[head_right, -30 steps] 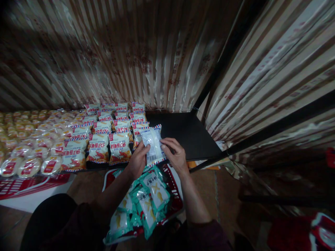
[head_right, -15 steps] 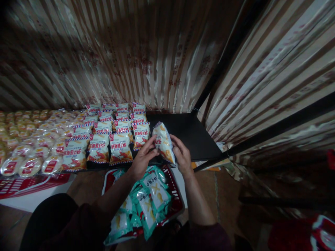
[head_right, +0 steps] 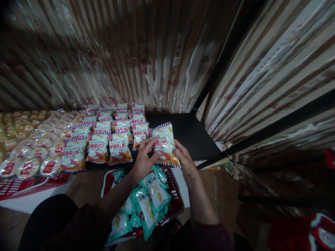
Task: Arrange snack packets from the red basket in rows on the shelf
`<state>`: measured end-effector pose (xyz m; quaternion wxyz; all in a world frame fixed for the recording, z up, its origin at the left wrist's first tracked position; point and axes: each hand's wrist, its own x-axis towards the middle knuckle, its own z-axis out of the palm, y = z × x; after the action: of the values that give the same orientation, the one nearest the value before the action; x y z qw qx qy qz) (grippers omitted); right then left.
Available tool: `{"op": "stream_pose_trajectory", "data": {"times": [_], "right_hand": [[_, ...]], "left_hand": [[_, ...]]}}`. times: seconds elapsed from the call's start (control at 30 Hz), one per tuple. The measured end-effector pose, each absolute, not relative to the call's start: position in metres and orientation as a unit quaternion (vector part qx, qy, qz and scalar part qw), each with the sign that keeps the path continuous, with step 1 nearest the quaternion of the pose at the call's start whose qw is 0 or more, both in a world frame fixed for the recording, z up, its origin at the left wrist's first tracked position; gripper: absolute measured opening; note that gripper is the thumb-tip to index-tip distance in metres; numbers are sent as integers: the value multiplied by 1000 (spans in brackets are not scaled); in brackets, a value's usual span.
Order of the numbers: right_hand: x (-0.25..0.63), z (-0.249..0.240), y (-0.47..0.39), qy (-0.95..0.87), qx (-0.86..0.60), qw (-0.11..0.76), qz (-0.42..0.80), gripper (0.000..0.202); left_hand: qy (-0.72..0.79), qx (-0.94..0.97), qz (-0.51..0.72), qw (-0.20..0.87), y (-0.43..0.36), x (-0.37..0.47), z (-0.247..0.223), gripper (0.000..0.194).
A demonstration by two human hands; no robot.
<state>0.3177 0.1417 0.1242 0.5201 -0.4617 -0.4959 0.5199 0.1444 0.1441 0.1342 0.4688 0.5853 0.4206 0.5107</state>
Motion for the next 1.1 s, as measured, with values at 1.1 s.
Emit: {"op": "stream_pose_trajectory", "data": {"times": [1.1], "right_hand": [[299, 89, 159, -490, -451, 476, 575, 55]], "left_hand": [[441, 398, 617, 515, 161, 141, 109, 20]]}}
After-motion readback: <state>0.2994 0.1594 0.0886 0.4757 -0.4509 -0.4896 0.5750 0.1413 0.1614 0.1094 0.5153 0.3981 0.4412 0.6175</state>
